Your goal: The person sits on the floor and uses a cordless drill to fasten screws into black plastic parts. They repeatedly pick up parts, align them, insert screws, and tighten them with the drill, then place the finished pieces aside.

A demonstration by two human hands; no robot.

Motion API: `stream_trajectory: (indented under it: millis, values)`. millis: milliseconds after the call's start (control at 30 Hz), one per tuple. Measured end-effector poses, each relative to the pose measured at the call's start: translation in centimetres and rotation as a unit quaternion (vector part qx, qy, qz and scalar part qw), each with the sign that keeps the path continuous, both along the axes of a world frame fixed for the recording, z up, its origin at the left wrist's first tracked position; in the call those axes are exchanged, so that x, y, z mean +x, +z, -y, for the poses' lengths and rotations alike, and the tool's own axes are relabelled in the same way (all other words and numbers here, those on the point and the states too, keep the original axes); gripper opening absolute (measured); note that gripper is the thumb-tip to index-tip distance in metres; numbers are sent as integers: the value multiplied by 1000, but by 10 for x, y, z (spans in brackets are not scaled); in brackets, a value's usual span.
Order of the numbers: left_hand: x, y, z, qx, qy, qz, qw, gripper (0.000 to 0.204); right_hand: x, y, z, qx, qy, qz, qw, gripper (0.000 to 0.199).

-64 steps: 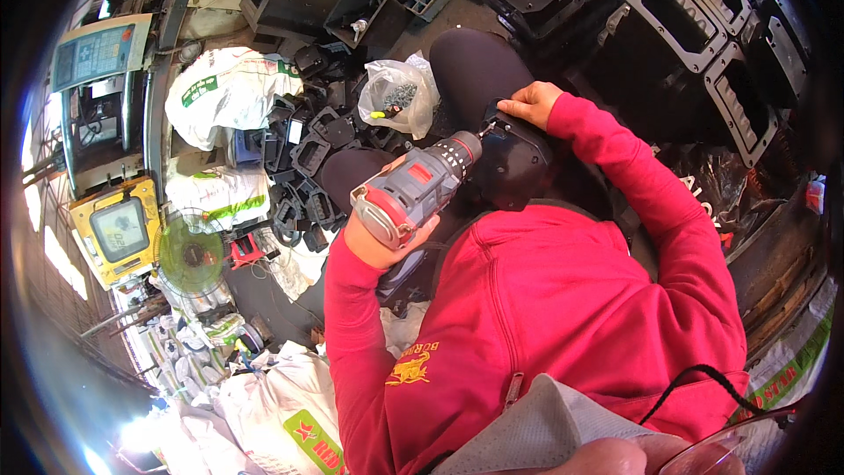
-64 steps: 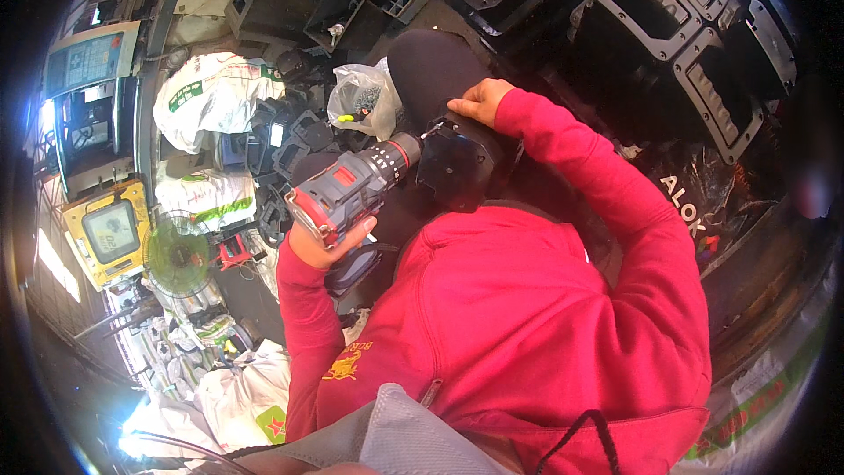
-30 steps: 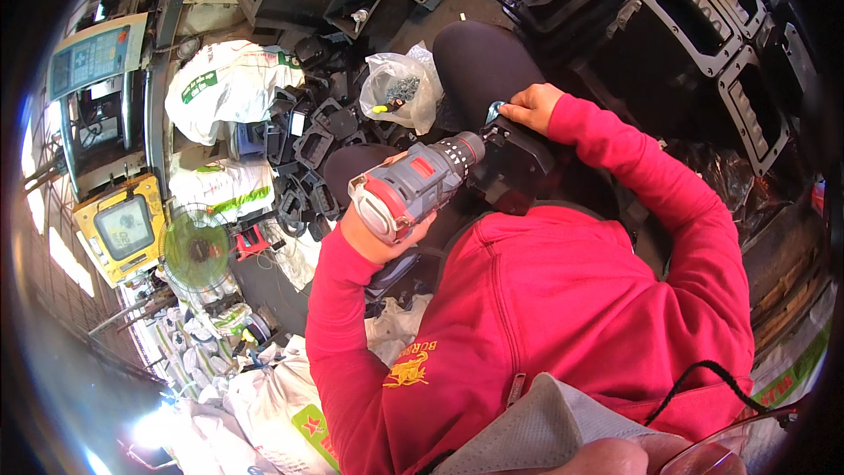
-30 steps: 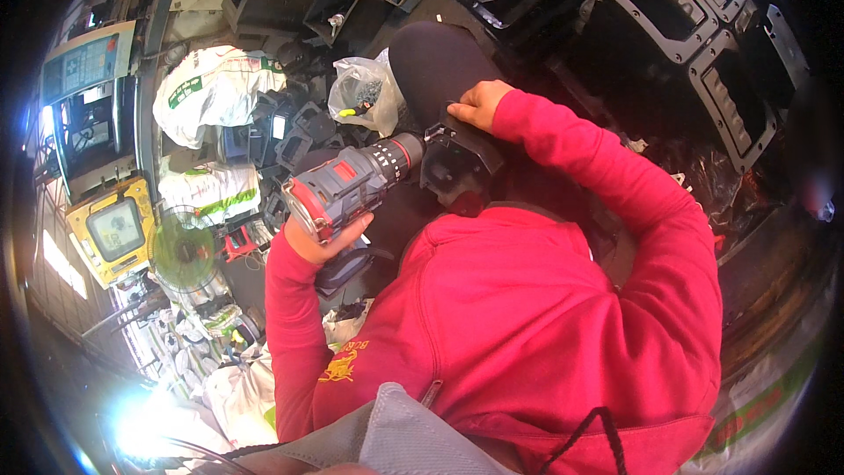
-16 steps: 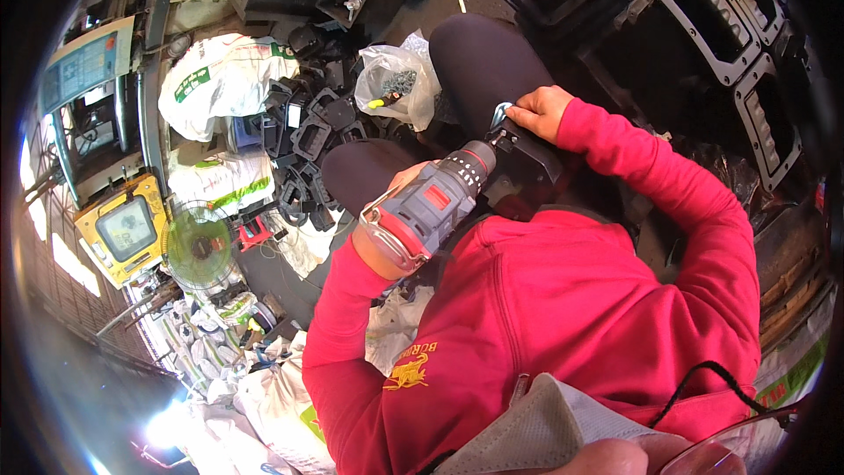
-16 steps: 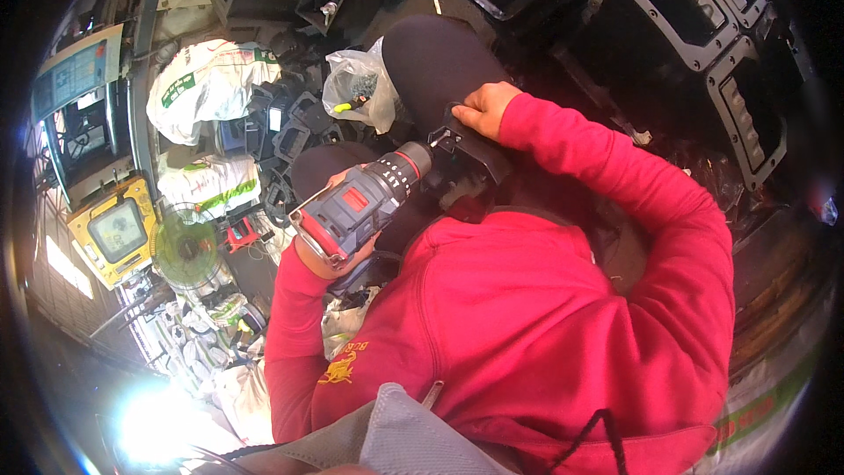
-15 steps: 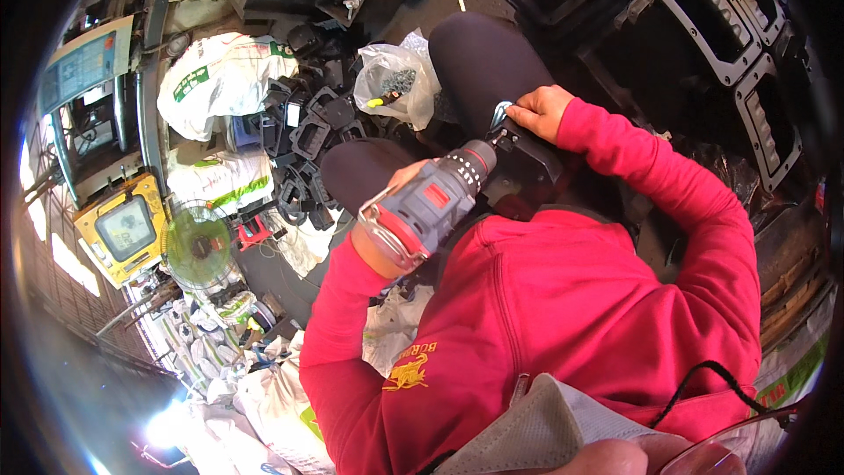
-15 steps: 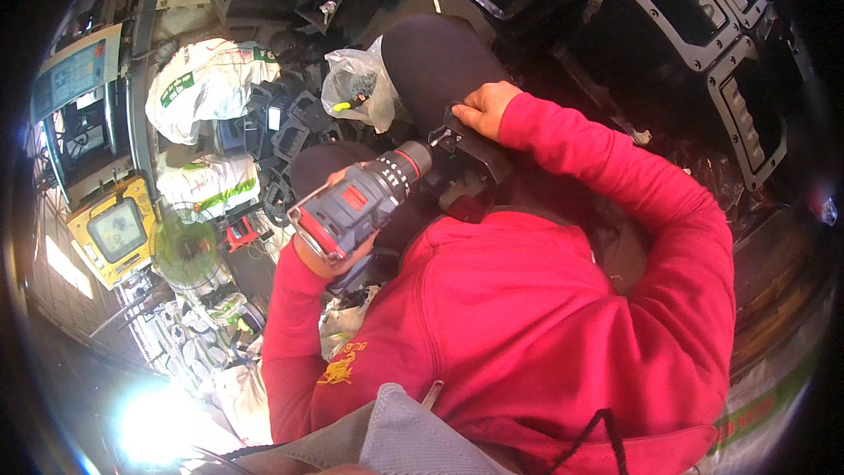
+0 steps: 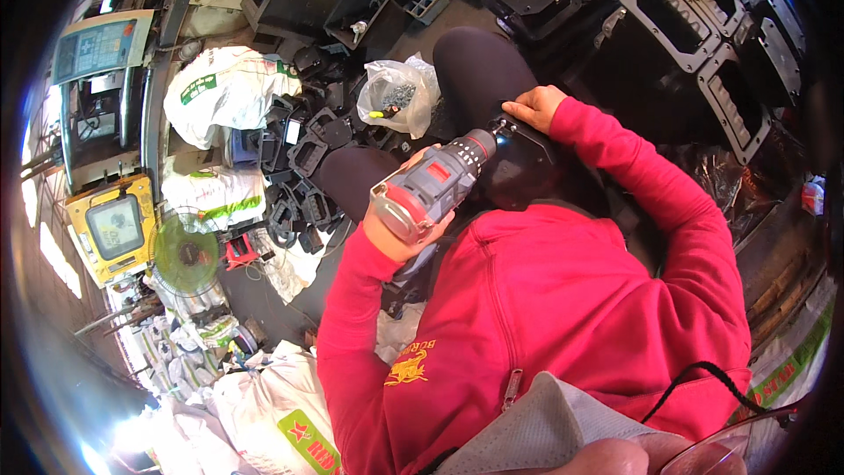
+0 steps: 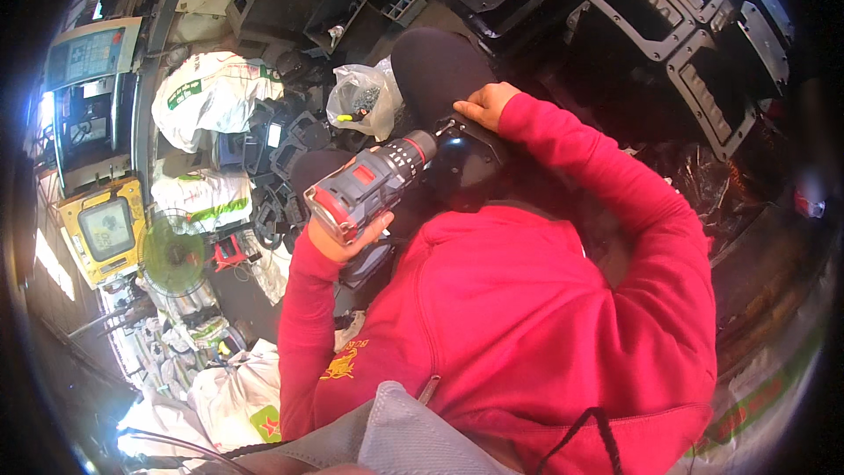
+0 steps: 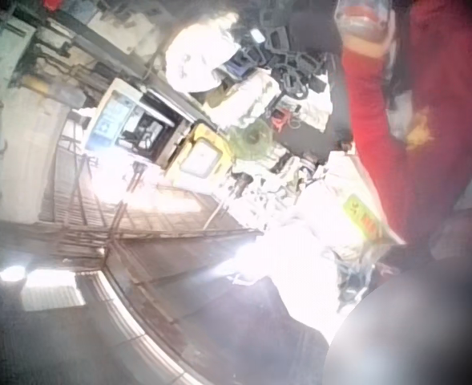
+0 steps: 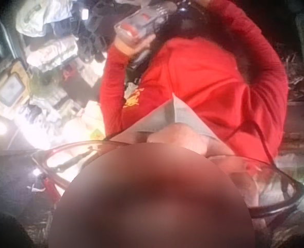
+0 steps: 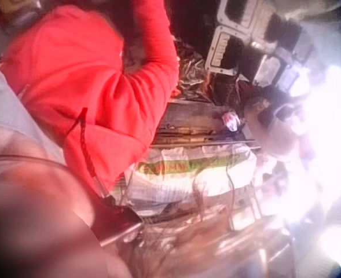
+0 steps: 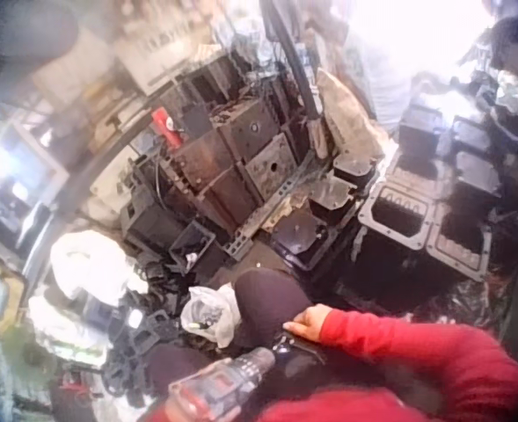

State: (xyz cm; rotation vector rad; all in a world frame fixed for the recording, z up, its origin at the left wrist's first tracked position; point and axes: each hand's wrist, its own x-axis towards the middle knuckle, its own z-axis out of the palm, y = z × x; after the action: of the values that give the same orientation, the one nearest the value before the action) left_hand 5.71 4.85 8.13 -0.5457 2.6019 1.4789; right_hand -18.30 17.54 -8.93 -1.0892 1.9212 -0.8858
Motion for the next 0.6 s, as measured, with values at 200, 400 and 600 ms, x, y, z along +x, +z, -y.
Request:
stream_trajectory:
  millis: [200, 400, 600]
  values:
    - [32, 7, -8, 27, 54, 11, 998, 80, -13, 39, -22, -95, -213, 23, 972, 35]
    - [48, 13, -9, 26, 23, -89, 995, 82, 18, 97, -31, -275, -78, 664, 691, 67]
    - [49, 23, -15, -38, -37, -148, 988, 78, 53, 113, -11, -216, -130, 733, 632, 74]
